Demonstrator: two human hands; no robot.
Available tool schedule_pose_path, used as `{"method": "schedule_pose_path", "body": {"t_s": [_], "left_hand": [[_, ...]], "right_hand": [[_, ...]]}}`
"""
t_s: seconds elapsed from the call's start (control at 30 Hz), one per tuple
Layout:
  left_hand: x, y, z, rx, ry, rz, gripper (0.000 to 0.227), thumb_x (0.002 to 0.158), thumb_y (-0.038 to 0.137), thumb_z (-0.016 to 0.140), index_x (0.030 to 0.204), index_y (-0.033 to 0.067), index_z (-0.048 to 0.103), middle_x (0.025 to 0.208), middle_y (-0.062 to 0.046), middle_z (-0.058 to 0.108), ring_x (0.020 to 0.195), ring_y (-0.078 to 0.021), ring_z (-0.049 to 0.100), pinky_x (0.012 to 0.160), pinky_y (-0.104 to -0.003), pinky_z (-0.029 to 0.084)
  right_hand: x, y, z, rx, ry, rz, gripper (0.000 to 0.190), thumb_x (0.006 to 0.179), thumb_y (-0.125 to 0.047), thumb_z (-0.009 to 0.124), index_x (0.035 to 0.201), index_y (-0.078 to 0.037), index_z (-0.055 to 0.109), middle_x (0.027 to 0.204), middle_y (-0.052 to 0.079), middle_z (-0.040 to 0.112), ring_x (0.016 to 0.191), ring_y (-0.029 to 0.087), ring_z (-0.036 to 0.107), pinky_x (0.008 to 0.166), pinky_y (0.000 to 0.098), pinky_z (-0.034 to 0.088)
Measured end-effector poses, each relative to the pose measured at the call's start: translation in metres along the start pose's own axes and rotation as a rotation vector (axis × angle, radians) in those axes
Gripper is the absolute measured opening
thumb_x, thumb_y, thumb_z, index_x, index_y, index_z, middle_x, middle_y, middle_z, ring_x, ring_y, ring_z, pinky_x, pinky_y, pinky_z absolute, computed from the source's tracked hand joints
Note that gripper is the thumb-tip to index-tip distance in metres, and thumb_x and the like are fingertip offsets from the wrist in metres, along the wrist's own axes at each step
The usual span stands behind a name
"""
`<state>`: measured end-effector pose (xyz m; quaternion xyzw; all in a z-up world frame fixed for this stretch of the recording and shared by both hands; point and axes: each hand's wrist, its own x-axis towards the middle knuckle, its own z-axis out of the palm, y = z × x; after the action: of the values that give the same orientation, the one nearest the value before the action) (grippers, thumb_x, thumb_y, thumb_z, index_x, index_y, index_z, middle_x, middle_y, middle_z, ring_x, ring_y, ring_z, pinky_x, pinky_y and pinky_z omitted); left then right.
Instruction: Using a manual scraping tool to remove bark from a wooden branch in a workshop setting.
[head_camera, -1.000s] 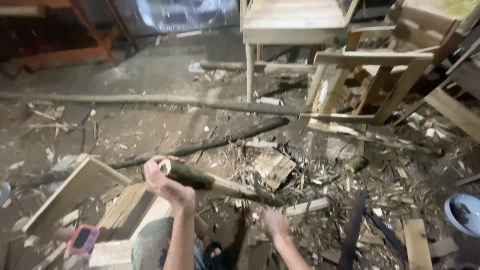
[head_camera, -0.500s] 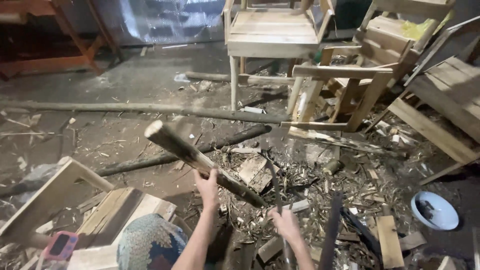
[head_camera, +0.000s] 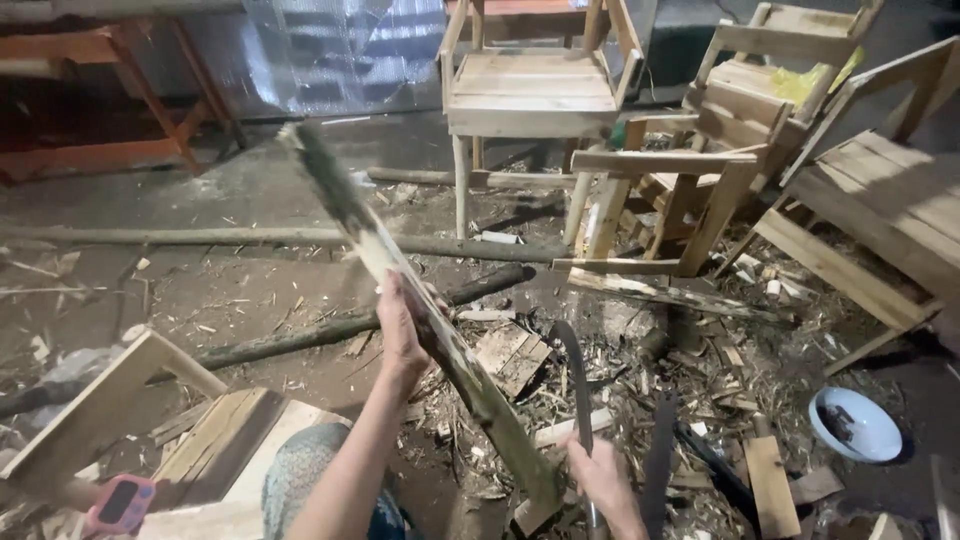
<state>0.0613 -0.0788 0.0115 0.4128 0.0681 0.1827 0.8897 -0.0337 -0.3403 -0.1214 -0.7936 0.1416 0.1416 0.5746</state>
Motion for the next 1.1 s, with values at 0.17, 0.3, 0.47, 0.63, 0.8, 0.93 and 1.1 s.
{"method": "schedule_pose_path", "body": {"t_s": [0.17,0.3,0.47,0.63,0.8,0.93,1.1], "left_hand": [[-0.008,-0.017,-0.007,0.000,-0.053,-0.173,0.062,0.079,0.059,0.044,0.099,0.0008,0.046,0.077,-0.012,0.049,0.066,-0.0224,0.049,0.058,-0.040,0.041],[-0.002,-0.005,-0.013,-0.077,-0.051,-0.216,0.060,0.087,0.060,0.040,0.088,0.0005,0.052,0.066,-0.009,0.052,0.050,-0.0187,0.052,0.045,-0.033,0.045],[0.017,0.011,-0.022,-0.225,-0.098,0.010,0.073,0.079,0.061,0.047,0.122,0.0027,0.036,0.074,-0.007,0.051,0.052,-0.0144,0.054,0.043,-0.026,0.048],[0.029,0.016,-0.035,-0.400,-0.036,-0.030,0.084,0.071,0.071,0.044,0.122,0.0057,0.032,0.073,-0.006,0.052,0.054,-0.0136,0.055,0.046,-0.023,0.048],[0.028,0.017,-0.036,-0.524,0.061,-0.050,0.072,0.074,0.077,0.031,0.100,0.0100,0.040,0.065,-0.003,0.051,0.048,-0.0112,0.052,0.043,-0.021,0.048],[0.029,0.012,-0.041,-0.565,0.006,0.055,0.063,0.082,0.071,0.029,0.108,0.0163,0.045,0.070,-0.004,0.054,0.054,-0.0127,0.055,0.044,-0.027,0.051],[0.021,0.014,-0.039,-0.542,-0.052,0.065,0.068,0.079,0.073,0.031,0.095,0.0088,0.048,0.070,-0.006,0.055,0.055,-0.0140,0.056,0.050,-0.030,0.052]], "right_hand": [[0.021,0.046,0.014,0.050,-0.009,-0.022,0.019,0.087,-0.009,0.053,0.089,0.004,0.066,0.048,0.005,0.051,0.034,0.015,0.043,0.033,0.0281,0.037],[0.018,0.049,0.013,-0.111,0.048,0.030,0.019,0.087,-0.013,0.057,0.082,0.002,0.067,0.051,0.005,0.051,0.037,0.016,0.045,0.035,0.0284,0.035],[0.007,0.030,0.001,0.052,0.000,0.088,0.030,0.092,-0.012,0.049,0.110,0.000,0.070,0.054,0.003,0.044,0.044,0.014,0.040,0.039,0.0269,0.033],[0.013,0.045,-0.005,0.140,-0.009,0.146,0.018,0.095,-0.012,0.046,0.096,0.001,0.059,0.052,0.009,0.047,0.041,0.017,0.042,0.038,0.0305,0.035],[0.027,0.070,-0.007,0.332,-0.091,0.091,0.014,0.091,0.002,0.042,0.084,0.007,0.052,0.059,0.012,0.049,0.044,0.020,0.044,0.043,0.0351,0.043],[0.018,0.057,-0.007,0.450,-0.161,0.073,0.023,0.097,-0.012,0.040,0.089,0.005,0.054,0.058,0.008,0.046,0.045,0.016,0.041,0.043,0.0318,0.039],[0.024,0.067,-0.008,0.548,-0.178,0.105,0.017,0.095,-0.006,0.042,0.092,0.007,0.053,0.057,0.007,0.046,0.044,0.014,0.041,0.040,0.0294,0.037]]}}
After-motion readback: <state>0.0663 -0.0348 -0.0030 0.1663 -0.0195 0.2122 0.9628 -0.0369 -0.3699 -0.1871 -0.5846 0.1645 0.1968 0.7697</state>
